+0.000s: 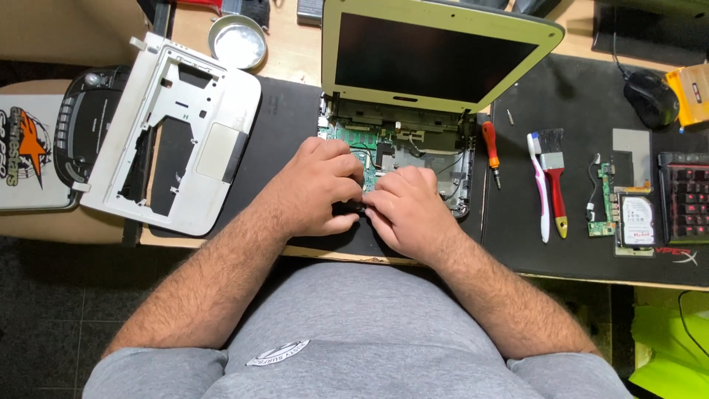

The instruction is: Installing a motherboard into a laptop chassis and connecting internal ribbon cables.

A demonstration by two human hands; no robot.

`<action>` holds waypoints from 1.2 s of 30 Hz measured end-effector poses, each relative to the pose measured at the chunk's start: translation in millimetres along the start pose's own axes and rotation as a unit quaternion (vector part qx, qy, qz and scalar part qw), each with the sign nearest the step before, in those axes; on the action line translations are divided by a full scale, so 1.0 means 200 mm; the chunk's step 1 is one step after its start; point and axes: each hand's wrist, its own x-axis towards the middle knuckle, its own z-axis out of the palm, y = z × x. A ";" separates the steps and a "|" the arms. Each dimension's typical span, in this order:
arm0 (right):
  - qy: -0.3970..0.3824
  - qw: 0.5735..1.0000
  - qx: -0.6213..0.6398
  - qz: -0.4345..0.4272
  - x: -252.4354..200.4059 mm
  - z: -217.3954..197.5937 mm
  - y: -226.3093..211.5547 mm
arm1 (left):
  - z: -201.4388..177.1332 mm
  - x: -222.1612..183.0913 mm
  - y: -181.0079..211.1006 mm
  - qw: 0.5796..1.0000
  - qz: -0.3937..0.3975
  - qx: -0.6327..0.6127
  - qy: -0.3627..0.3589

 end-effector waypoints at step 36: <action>0.140 0.951 -0.092 0.259 -0.68 -0.26 0.49 | 0.00 0.00 -0.09 0.940 -0.207 -0.195 0.190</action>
